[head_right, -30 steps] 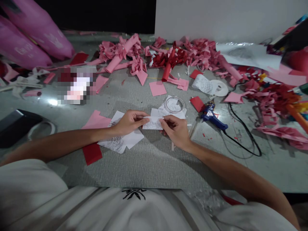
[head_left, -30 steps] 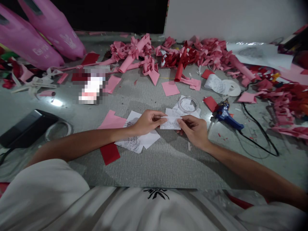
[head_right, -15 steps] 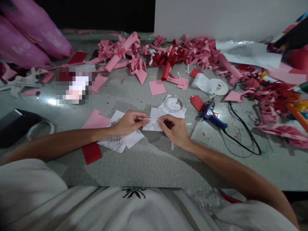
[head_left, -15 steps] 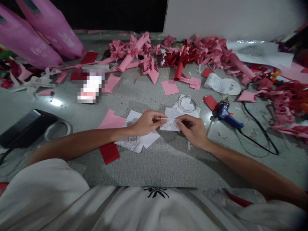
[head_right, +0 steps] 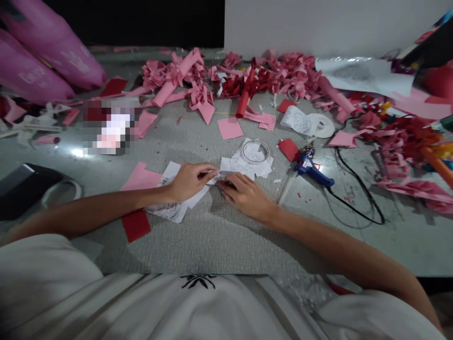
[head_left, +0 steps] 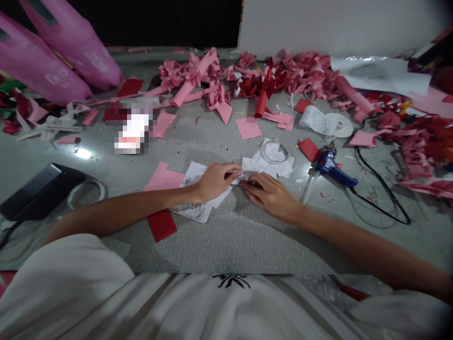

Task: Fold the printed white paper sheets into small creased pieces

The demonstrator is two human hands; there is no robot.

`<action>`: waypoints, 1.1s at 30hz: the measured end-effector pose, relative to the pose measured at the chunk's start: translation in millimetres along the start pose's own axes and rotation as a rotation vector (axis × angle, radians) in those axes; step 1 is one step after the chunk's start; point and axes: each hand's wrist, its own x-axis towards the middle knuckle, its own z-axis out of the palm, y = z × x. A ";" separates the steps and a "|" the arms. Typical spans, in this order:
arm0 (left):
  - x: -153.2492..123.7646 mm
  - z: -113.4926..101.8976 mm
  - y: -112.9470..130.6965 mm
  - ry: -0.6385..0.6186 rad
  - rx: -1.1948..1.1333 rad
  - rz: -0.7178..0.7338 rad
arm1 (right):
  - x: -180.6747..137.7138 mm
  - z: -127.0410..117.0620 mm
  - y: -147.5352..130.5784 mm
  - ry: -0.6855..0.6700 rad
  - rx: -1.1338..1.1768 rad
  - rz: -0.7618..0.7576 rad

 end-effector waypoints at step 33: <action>-45.0 -6.9 25.1 -0.083 0.928 0.499 | -8.2 -14.9 -13.8 -0.127 -0.263 0.060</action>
